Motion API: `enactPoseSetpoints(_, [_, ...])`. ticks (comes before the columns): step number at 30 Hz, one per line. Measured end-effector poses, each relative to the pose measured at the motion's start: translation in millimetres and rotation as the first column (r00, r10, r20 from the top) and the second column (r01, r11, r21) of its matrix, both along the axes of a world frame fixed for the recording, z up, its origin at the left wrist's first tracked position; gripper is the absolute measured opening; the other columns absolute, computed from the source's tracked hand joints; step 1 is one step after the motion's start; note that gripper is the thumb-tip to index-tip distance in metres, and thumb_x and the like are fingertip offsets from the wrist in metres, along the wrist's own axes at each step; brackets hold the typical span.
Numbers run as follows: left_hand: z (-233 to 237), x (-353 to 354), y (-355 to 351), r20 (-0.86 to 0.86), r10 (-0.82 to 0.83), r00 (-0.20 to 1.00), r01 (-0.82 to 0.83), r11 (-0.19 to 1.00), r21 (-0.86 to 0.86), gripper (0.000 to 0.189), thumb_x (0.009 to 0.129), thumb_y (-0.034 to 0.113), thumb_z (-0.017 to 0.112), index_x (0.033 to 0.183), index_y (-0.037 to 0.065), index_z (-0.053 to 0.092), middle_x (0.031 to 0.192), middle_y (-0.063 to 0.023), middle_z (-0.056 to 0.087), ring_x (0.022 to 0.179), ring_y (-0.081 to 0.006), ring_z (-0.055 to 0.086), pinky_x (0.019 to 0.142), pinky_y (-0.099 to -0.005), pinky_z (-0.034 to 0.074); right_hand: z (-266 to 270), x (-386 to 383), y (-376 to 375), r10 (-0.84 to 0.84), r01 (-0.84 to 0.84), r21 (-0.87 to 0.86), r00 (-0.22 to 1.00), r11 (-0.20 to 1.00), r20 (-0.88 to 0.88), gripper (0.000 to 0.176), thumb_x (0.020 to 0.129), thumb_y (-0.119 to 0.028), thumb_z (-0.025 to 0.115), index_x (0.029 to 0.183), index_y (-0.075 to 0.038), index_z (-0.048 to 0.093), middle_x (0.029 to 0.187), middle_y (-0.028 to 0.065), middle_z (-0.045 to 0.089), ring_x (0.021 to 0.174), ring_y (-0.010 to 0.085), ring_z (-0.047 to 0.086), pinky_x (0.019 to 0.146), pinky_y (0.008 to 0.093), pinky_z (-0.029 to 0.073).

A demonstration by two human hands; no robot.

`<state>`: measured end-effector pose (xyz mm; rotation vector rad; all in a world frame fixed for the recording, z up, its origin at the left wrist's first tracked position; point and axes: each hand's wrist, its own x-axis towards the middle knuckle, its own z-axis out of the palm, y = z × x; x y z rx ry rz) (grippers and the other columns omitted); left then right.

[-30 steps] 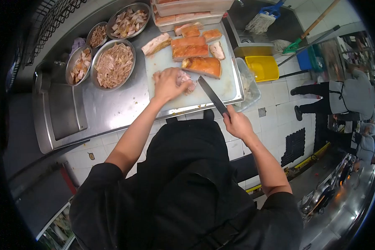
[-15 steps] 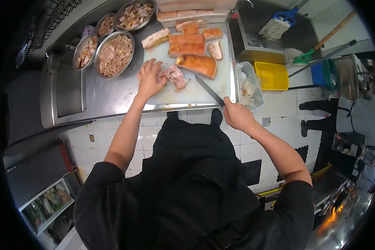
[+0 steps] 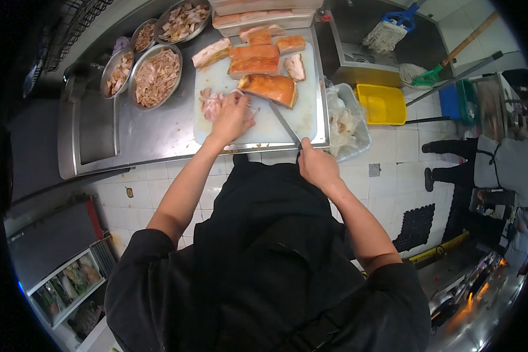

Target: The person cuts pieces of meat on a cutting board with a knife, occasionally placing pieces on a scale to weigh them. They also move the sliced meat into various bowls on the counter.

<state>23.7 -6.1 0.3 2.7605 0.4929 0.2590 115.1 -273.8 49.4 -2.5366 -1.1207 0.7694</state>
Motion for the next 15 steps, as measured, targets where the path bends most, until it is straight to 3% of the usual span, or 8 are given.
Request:
enactPoseSetpoints(3, [3.8, 2.1, 1.3, -0.09, 0.035, 0.995, -0.04, 0.998, -0.049, 0.063, 0.067, 0.024, 0.088, 0.122, 0.007, 0.063, 0.122, -0.0134, 0.058, 0.121, -0.0351, 0.052, 0.1, -0.0485, 0.037, 0.8, -0.5, 0.8, -0.003, 0.003, 0.001, 1.0, 1.0, -0.008, 0.021, 0.097, -0.018, 0.052, 0.11, -0.002, 0.048, 0.074, 0.0265, 0.067, 0.07, 0.0477, 0.066, 0.068, 0.0594, 0.051])
enactPoseSetpoints(5, [0.6, -0.7, -5.8, 0.005, -0.044, 0.999, 0.044, 0.973, -0.228, 0.06, 0.069, 0.023, 0.087, 0.121, 0.006, 0.063, 0.12, -0.0129, 0.059, 0.118, -0.0335, 0.054, 0.099, -0.0492, 0.038, 2.6, -0.8, 0.6, 0.005, -0.005, -0.005, 1.0, 1.0, 0.001, 0.021, 0.097, -0.018, 0.052, 0.11, -0.002, 0.048, 0.073, 0.0257, 0.067, 0.07, 0.0472, 0.066, 0.066, 0.0591, 0.051])
enactPoseSetpoints(9, [-11.4, -4.6, -34.8, 0.167, -0.105, 0.98, 0.139, 0.967, -0.212, 0.052, 0.074, 0.019, 0.085, 0.119, 0.005, 0.063, 0.118, -0.0121, 0.06, 0.113, -0.0327, 0.057, 0.099, -0.0469, 0.039, 4.4, -1.0, 1.7, 0.013, -0.013, -0.012, 1.0, 1.0, 0.017, 0.02, 0.097, -0.018, 0.052, 0.109, -0.002, 0.048, 0.072, 0.0249, 0.067, 0.069, 0.0464, 0.067, 0.066, 0.0589, 0.051])
enactPoseSetpoints(11, [-13.8, -7.1, -41.1, 0.253, -0.063, 0.965, 0.151, 0.927, -0.344, 0.035, 0.081, 0.014, 0.079, 0.113, 0.003, 0.066, 0.114, -0.012, 0.062, 0.11, -0.0328, 0.059, 0.098, -0.0433, 0.042, 3.5, -1.5, 1.6, 0.032, -0.032, -0.011, 0.999, 0.999, 0.043, 0.02, 0.097, -0.018, 0.053, 0.109, -0.005, 0.045, 0.071, 0.0252, 0.066, 0.067, 0.0482, 0.065, 0.064, 0.0604, 0.049])
enactPoseSetpoints(15, [-29.9, -10.8, -39.8, 0.351, -0.012, 0.936, 0.123, 0.947, -0.296, 0.022, 0.086, 0.01, 0.073, 0.106, 0.002, 0.069, 0.11, -0.0123, 0.064, 0.109, -0.033, 0.059, 0.096, -0.0417, 0.046, 11.7, -2.6, 7.5, 0.084, -0.078, -0.084, 0.994, 0.993, 0.075, 0.021, 0.096, -0.017, 0.054, 0.11, -0.004, 0.045, 0.071, 0.0229, 0.067, 0.069, 0.0456, 0.067, 0.064, 0.0586, 0.05])
